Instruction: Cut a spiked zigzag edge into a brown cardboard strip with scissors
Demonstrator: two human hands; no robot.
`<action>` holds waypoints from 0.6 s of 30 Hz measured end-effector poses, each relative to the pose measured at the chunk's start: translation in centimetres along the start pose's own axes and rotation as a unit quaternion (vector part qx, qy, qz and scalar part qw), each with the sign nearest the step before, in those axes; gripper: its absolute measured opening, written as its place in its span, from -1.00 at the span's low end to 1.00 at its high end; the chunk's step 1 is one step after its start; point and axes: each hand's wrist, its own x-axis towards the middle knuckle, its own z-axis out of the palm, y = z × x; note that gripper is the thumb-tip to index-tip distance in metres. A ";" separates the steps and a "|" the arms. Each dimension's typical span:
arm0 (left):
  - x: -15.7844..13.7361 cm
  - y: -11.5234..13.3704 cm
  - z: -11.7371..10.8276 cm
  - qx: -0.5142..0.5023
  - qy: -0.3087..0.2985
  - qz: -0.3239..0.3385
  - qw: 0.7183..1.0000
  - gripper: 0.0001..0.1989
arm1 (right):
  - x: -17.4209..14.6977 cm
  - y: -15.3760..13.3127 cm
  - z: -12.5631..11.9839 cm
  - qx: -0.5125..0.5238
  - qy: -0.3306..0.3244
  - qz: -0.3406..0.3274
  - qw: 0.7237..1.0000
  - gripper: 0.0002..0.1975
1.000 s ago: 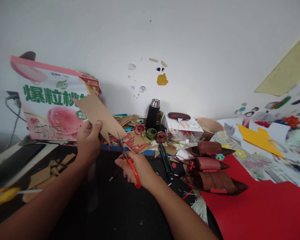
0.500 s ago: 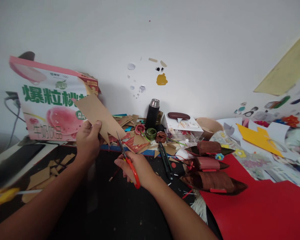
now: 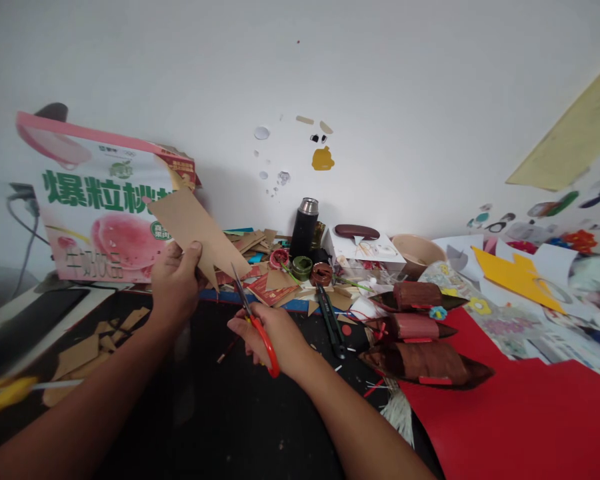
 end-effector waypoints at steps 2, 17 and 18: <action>0.0 -0.1 -0.1 0.001 0.000 0.000 1.000 -0.73 | 0.0 -0.2 0.0 0.000 0.003 0.005 1.000 -0.60; 0.1 -0.7 -0.2 0.014 -0.005 0.021 1.000 -0.73 | 0.0 -0.2 0.0 0.000 0.008 0.003 1.000 -0.71; 0.0 -0.7 -0.2 0.017 -0.006 0.028 0.999 -0.73 | 0.0 -0.3 0.0 0.002 0.010 0.005 1.000 -0.70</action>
